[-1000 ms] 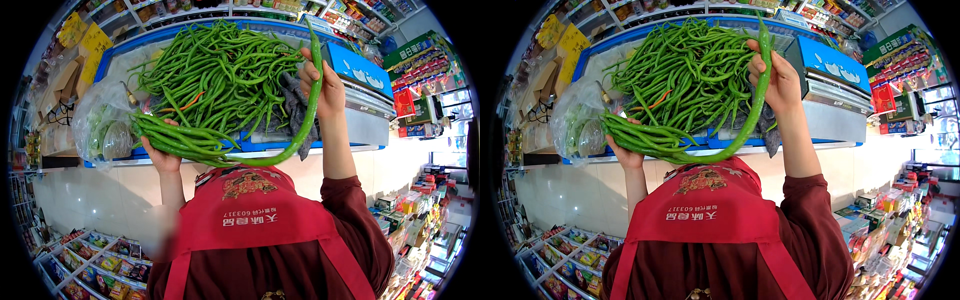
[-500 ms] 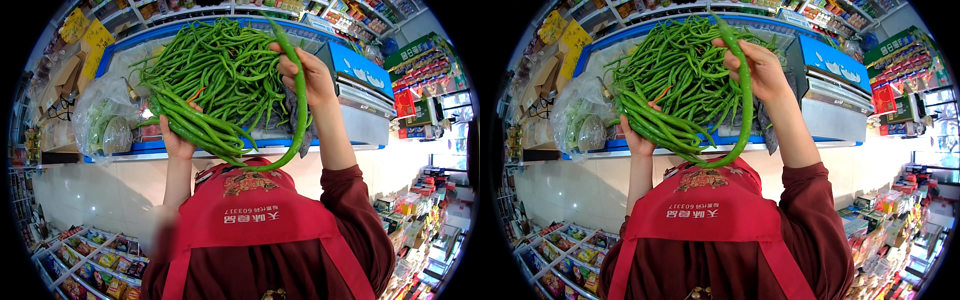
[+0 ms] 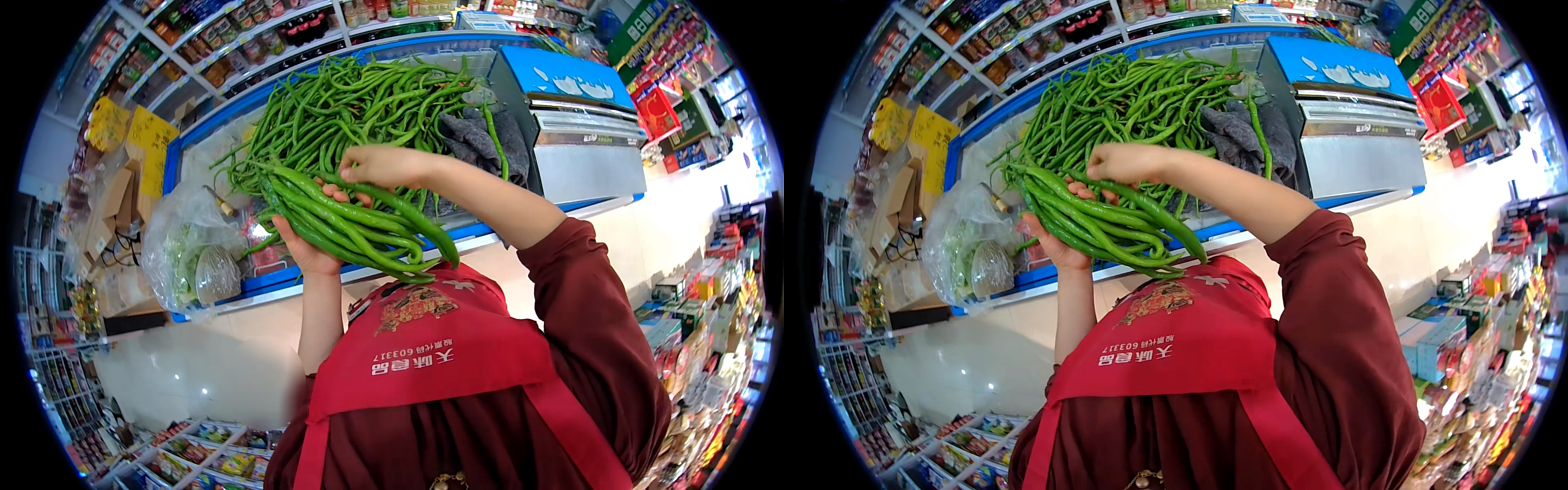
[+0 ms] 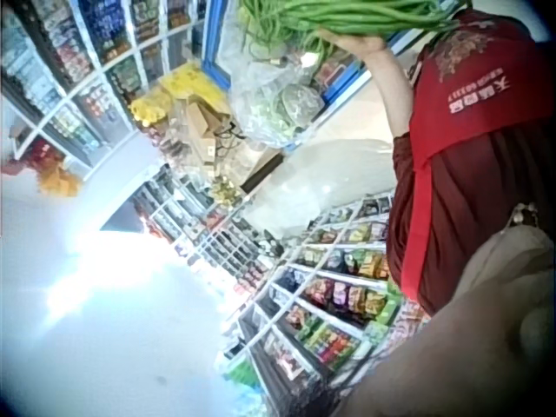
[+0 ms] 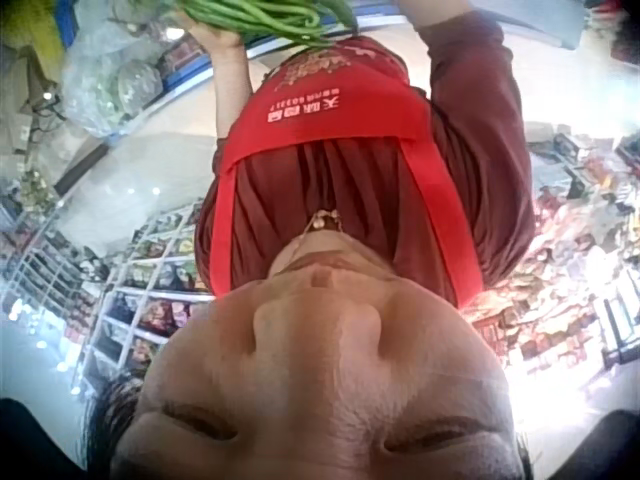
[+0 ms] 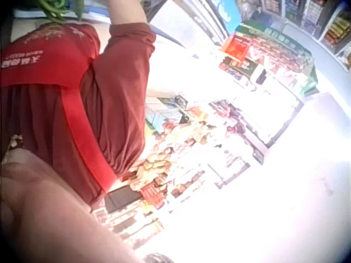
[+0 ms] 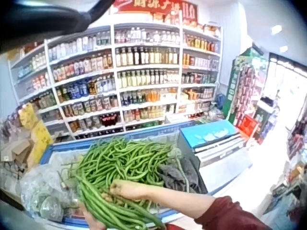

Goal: The person stands at a checkout counter in a grocery store and wraps a bundle of green chili peppers in plastic film using a roll wrapper. They then move to a produce display, select a handful of green beans, and wrap them in plastic film using the same method.

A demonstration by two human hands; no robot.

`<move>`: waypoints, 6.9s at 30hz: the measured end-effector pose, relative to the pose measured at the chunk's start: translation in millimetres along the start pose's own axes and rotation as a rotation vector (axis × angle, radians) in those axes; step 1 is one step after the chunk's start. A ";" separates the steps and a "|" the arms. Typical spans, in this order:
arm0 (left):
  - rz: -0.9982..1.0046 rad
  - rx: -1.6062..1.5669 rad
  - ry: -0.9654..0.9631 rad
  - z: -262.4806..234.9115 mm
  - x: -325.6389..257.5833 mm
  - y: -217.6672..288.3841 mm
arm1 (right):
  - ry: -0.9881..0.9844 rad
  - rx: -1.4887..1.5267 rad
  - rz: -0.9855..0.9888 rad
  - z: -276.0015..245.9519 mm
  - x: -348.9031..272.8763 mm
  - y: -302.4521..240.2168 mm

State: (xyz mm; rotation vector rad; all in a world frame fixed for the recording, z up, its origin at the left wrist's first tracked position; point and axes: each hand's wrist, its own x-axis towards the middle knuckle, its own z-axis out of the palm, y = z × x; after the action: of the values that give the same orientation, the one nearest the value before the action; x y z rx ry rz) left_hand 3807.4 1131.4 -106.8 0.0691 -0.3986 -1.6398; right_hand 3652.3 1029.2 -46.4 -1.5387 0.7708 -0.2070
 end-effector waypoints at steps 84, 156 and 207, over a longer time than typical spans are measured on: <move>0.166 0.066 0.257 8.3 31.0 -121.9 | 0.285 -0.542 -0.308 -96.4 -124.7 132.4; 0.575 -0.147 0.273 -134.3 -167.0 192.6 | 0.541 -0.662 -0.066 81.2 124.7 68.4; 0.233 -0.053 0.303 -109.3 -106.5 203.0 | -0.028 0.385 0.138 116.6 99.6 -40.5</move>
State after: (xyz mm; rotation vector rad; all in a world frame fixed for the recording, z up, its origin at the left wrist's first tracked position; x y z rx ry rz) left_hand 4043.8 1200.4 -169.0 0.2201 -0.1256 -1.3820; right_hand 3806.7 1063.9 -56.8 -1.1192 0.7620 -0.2174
